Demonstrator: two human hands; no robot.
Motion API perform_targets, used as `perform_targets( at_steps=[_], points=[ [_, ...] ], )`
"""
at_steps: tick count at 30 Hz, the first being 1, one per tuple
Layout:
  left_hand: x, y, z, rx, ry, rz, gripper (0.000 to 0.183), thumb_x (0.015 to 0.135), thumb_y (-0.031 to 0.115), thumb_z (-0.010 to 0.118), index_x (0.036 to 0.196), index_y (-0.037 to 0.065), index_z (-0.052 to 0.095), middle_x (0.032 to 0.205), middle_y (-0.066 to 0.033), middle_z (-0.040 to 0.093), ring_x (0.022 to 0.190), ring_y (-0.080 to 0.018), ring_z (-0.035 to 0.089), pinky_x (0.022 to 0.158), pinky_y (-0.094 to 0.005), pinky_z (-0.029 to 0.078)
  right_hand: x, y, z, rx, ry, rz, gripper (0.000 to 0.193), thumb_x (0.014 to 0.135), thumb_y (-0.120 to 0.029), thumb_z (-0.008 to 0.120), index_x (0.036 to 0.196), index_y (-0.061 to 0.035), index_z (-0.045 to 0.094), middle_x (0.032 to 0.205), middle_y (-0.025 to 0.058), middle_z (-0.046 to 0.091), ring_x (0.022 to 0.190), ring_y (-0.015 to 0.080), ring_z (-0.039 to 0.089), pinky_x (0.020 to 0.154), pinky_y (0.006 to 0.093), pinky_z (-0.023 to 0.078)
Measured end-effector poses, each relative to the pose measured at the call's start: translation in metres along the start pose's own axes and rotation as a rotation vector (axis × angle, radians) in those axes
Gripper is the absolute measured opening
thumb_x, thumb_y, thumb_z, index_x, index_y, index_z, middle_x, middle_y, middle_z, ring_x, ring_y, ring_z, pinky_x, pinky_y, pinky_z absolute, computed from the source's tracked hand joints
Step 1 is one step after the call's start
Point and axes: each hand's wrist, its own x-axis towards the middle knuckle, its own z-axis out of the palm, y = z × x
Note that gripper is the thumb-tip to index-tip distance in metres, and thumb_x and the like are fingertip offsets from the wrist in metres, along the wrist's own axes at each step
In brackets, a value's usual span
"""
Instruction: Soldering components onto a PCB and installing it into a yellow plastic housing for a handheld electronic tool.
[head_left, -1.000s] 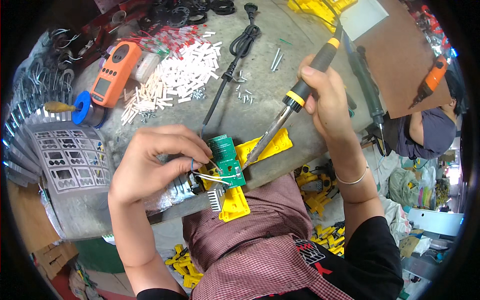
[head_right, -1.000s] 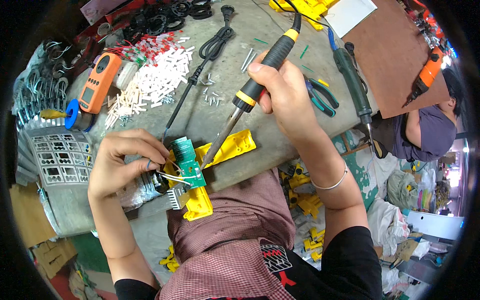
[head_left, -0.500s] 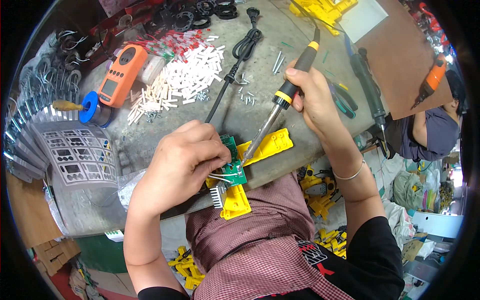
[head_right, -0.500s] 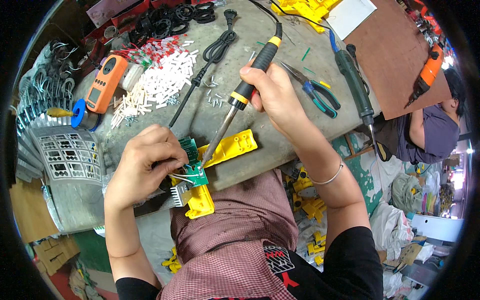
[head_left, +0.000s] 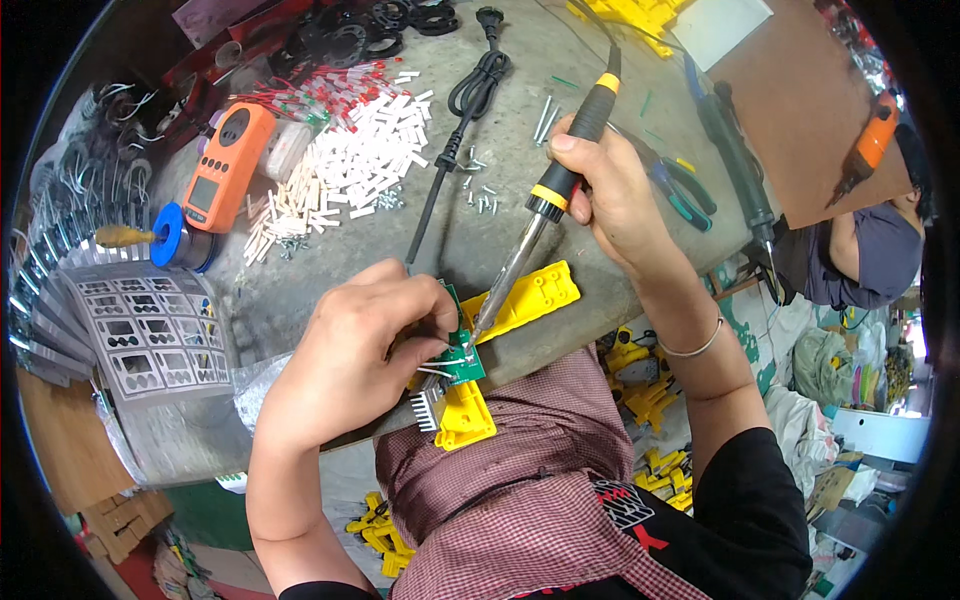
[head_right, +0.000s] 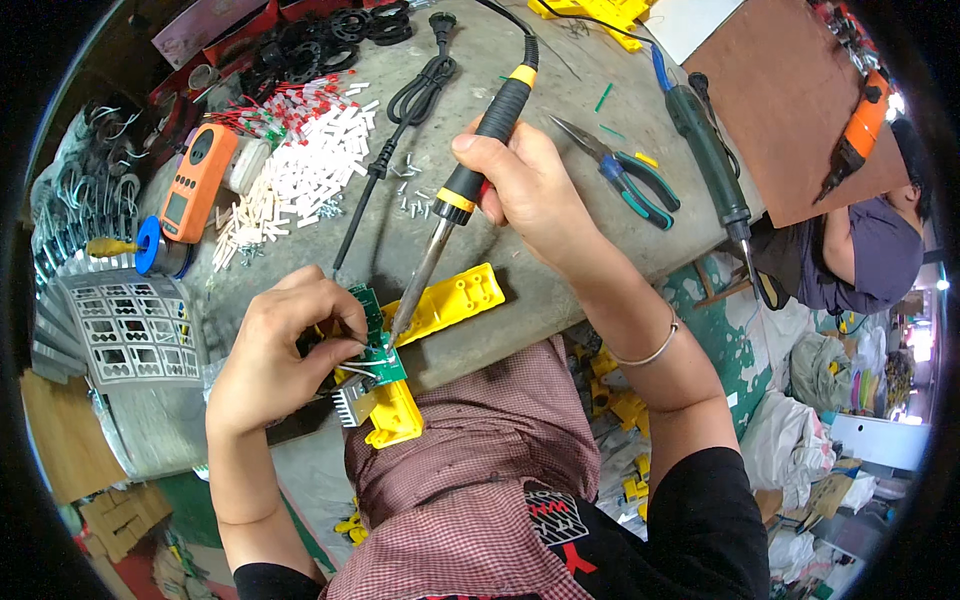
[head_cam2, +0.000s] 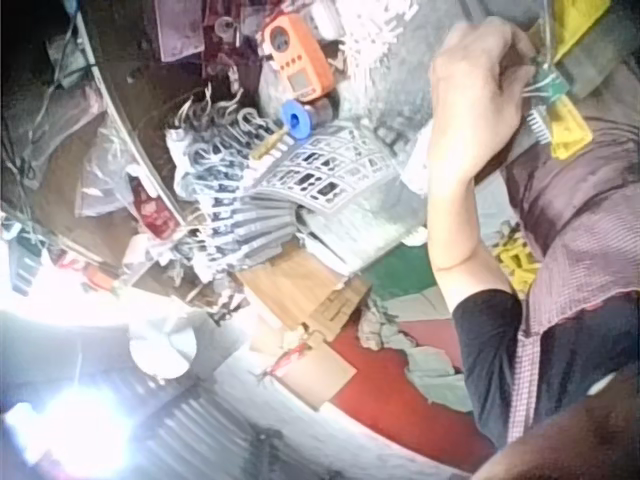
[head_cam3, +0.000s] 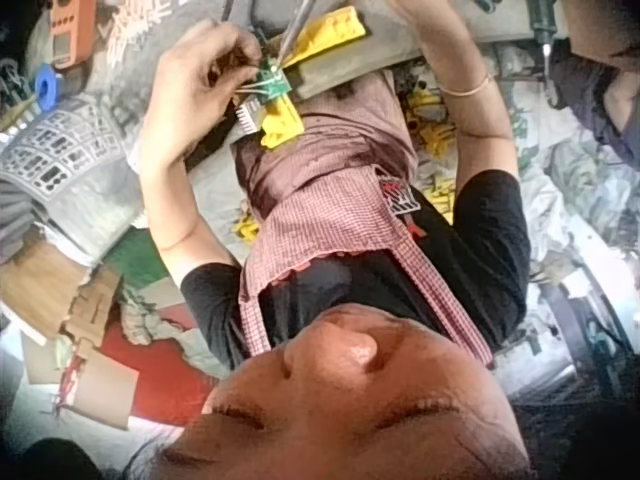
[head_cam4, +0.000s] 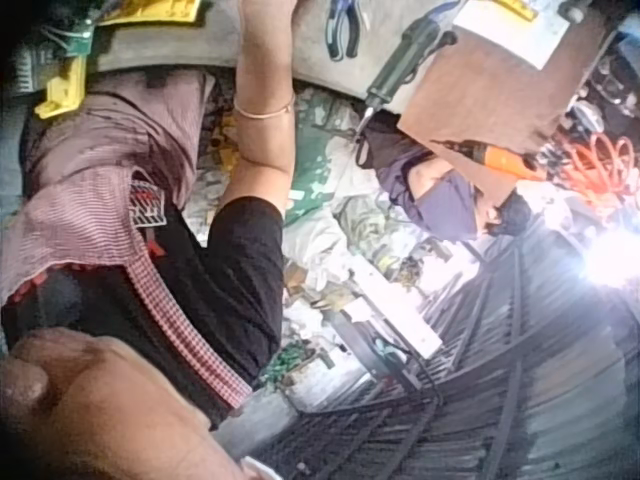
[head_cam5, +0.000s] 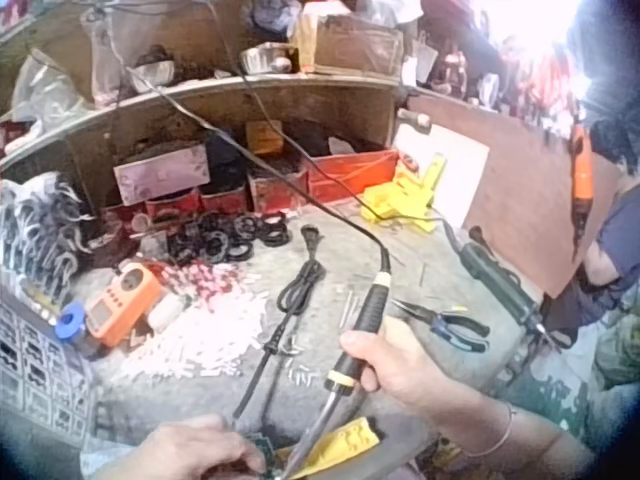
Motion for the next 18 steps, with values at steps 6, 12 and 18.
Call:
perform_targets(
  at_steps=[6,12,18],
  points=[
    [0.0031,0.0025,0.0015,-0.016,-0.019,-0.021,0.023,0.066,-0.01,0.071,0.082,0.001,0.061,0.08,-0.009,0.062,0.077,-0.0274,0.059,0.069,-0.0358,0.048,-0.0005,-0.0009,0.0,0.007,-0.021,-0.008,0.024,0.092,-0.027,0.06,0.094,-0.0042,0.053,0.071,-0.0013,0.048,0.047,0.0017,0.039,0.044,0.0177,0.032],
    [0.0038,0.0038,0.001,0.036,-0.017,-0.017,0.023,0.066,-0.011,0.07,0.082,0.001,0.06,0.079,-0.0096,0.06,0.076,-0.028,0.059,0.069,-0.0357,0.048,-0.0002,0.0,-0.0015,0.029,-0.032,0.001,0.023,0.092,-0.026,0.062,0.093,-0.0045,0.054,0.07,-0.0018,0.049,0.049,0.0027,0.042,0.044,0.0182,0.033],
    [0.0059,0.0062,0.0027,0.026,-0.007,-0.067,0.021,0.067,-0.009,0.07,0.082,0.002,0.06,0.077,-0.0093,0.057,0.075,-0.0268,0.059,0.066,-0.0355,0.047,-0.0015,0.0006,-0.0027,0.035,-0.047,0.006,0.022,0.091,-0.026,0.064,0.092,-0.0047,0.056,0.069,-0.0021,0.05,0.051,0.0035,0.044,0.045,0.0187,0.036]
  ],
)
